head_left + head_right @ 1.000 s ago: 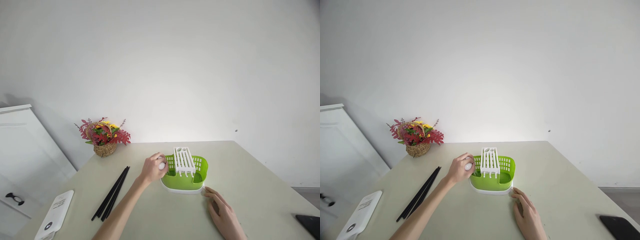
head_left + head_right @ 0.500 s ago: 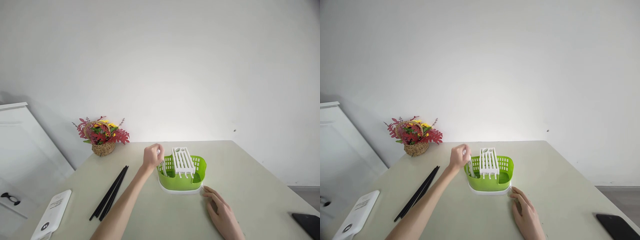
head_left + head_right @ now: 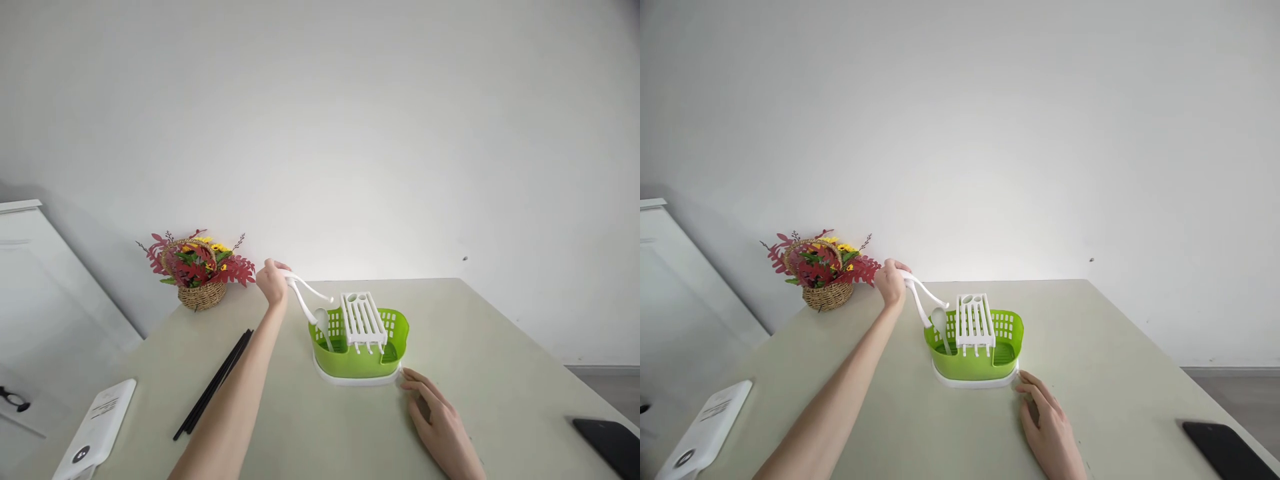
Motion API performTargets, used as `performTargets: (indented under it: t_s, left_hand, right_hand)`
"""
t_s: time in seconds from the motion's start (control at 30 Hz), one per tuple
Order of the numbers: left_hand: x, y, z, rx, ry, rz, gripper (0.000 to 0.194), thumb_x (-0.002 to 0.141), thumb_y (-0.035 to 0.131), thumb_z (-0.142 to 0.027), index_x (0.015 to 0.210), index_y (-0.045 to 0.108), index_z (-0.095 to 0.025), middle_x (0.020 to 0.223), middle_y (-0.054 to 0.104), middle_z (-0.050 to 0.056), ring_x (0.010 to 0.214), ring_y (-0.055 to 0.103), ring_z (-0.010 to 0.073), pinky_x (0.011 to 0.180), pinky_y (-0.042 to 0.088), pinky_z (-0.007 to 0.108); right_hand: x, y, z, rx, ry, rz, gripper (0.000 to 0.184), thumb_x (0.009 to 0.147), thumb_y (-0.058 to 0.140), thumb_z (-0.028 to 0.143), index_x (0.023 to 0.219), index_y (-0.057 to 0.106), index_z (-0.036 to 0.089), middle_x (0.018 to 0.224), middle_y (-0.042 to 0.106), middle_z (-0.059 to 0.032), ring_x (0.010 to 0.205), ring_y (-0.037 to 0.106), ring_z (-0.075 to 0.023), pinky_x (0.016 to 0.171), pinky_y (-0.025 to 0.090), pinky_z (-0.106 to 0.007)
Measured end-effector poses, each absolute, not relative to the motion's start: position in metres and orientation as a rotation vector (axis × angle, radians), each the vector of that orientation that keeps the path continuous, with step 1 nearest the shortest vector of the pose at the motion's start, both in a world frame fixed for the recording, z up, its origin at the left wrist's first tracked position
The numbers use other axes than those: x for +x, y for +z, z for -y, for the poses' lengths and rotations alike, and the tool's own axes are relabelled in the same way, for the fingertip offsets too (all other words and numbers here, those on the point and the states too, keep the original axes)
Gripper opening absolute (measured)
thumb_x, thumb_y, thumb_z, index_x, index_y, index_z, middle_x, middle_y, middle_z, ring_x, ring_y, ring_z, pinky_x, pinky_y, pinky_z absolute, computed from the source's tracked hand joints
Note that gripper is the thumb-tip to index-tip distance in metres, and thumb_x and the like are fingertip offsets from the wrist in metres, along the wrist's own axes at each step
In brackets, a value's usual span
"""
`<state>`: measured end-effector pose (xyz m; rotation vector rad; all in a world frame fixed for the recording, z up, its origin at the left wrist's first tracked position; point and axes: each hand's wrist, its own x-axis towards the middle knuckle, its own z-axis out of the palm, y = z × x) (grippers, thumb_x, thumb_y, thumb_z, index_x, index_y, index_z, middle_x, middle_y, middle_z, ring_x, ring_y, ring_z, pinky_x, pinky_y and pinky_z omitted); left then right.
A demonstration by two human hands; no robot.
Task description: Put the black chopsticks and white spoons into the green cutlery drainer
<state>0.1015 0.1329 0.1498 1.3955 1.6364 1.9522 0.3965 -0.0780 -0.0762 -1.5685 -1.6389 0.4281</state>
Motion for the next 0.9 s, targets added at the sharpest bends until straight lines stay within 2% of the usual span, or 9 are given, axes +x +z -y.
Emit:
performTargets:
  t_s: [0.13, 0.23, 0.4, 0.57, 0.7, 0.9]
  left_hand:
    - [0.071, 0.142, -0.143, 1.287, 1.906, -1.612, 0.040, 0.090, 0.020, -0.039, 0.056, 0.038, -0.026, 0.049, 0.052, 0.002, 0.051, 0.057, 0.0164, 0.049, 0.043, 0.025]
    - [0.041, 0.137, -0.140, 1.372, 1.749, -1.597, 0.039, 0.089, 0.023, -0.045, 0.056, 0.031, -0.027, 0.048, 0.046, 0.001, 0.049, 0.052, 0.0137, 0.050, 0.042, 0.024]
    - [0.000, 0.113, -0.112, 1.645, 1.187, -1.625, 0.042, 0.083, 0.038, -0.045, 0.049, 0.047, -0.023, 0.043, 0.051, 0.002, 0.043, 0.048, 0.0143, 0.045, 0.034, 0.025]
    - [-0.013, 0.079, -0.090, 1.881, 0.683, -1.682, 0.045, 0.081, 0.044, -0.042, 0.042, 0.057, -0.022, 0.041, 0.056, 0.002, 0.048, 0.055, 0.0173, 0.056, 0.040, 0.027]
    - [-0.014, 0.055, -0.082, 1.967, 0.461, -1.765, 0.047, 0.082, 0.043, -0.039, 0.041, 0.058, -0.022, 0.044, 0.060, 0.004, 0.049, 0.057, 0.0189, 0.061, 0.041, 0.029]
    - [-0.023, 0.033, -0.075, 1.988, 0.308, -1.916, 0.049, 0.087, 0.042, -0.040, 0.042, 0.054, -0.023, 0.047, 0.064, 0.007, 0.048, 0.058, 0.0202, 0.058, 0.039, 0.029]
  right_hand:
    - [0.397, -0.077, 0.079, -1.565, 0.432, 1.648, 0.028, 0.099, 0.043, 0.035, 0.109, 0.067, 0.027, 0.146, 0.061, -0.0065, 0.125, 0.065, -0.0250, 0.100, 0.056, -0.041]
    - [0.398, -0.077, 0.079, -1.573, 0.449, 1.643, 0.028, 0.099, 0.043, 0.037, 0.109, 0.067, 0.028, 0.146, 0.061, -0.0058, 0.123, 0.066, -0.0248, 0.098, 0.057, -0.041]
    - [0.398, -0.078, 0.078, -1.564, 0.427, 1.637, 0.026, 0.097, 0.046, 0.036, 0.107, 0.069, 0.029, 0.144, 0.063, -0.0033, 0.121, 0.068, -0.0240, 0.097, 0.058, -0.038]
    - [0.398, -0.078, 0.079, -1.558, 0.405, 1.643, 0.027, 0.097, 0.046, 0.036, 0.109, 0.069, 0.029, 0.144, 0.063, -0.0031, 0.120, 0.068, -0.0236, 0.095, 0.058, -0.037]
    - [0.399, -0.079, 0.079, -1.571, 0.415, 1.661, 0.028, 0.098, 0.045, 0.036, 0.112, 0.070, 0.029, 0.147, 0.061, -0.0037, 0.121, 0.068, -0.0235, 0.092, 0.059, -0.035]
    - [0.400, -0.081, 0.078, -1.570, 0.431, 1.669, 0.030, 0.099, 0.045, 0.035, 0.116, 0.069, 0.029, 0.147, 0.060, -0.0027, 0.123, 0.066, -0.0226, 0.094, 0.058, -0.035]
